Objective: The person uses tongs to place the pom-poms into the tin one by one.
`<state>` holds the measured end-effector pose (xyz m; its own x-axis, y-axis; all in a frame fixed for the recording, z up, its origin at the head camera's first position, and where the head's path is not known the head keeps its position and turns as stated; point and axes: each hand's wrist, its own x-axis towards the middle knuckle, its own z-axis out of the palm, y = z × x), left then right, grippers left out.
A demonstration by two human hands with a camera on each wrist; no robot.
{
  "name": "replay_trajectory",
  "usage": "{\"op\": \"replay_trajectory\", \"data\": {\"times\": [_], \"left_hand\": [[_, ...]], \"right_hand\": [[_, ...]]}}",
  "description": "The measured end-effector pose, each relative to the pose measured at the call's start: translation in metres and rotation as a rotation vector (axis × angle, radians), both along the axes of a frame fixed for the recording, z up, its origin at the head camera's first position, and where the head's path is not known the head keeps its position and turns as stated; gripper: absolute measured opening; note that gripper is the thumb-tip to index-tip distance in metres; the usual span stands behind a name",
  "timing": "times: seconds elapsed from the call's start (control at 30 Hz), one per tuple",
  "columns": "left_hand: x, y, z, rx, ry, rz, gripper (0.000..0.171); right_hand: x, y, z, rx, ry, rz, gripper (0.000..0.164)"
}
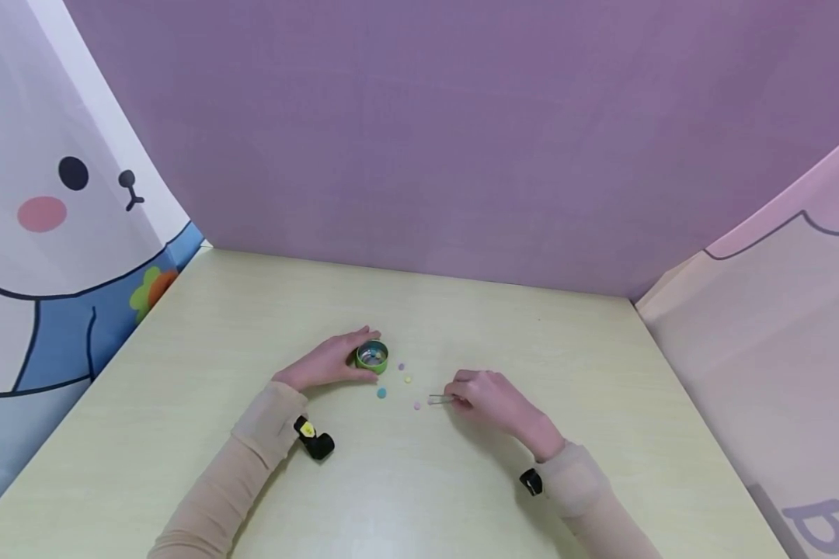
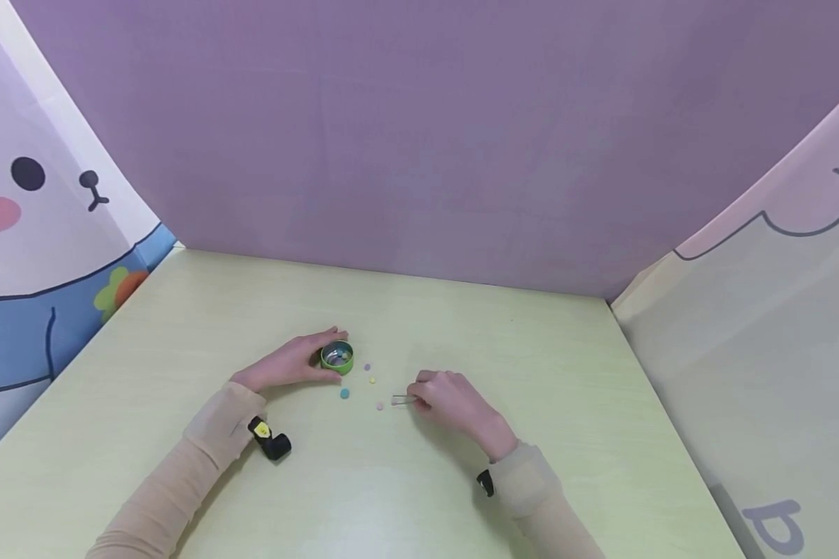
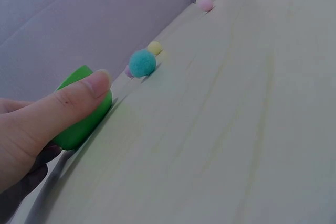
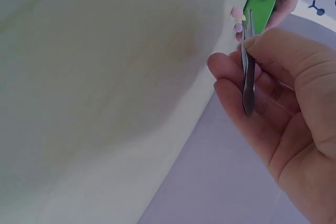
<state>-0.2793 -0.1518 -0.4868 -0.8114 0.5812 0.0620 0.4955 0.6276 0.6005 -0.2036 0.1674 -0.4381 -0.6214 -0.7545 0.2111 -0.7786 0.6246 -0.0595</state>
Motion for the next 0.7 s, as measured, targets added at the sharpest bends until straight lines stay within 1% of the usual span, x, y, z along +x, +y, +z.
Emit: {"op": "replay_trajectory", "data": {"times": [0.27, 0.7], "left_hand": [[0.0014, -0.0005, 0.0005, -0.009, 0.001, 0.0, 0.091], [0.0008, -0.0008, -0.0024, -0.01, 0.001, 0.0, 0.091]], "right_hand": [[0.0023, -0.0014, -0.0022, 0.029, -0.016, -0.005, 0.017], [0.0034, -0.0032, -0.003, 0.041, 0.028, -0.013, 0.014]]}}
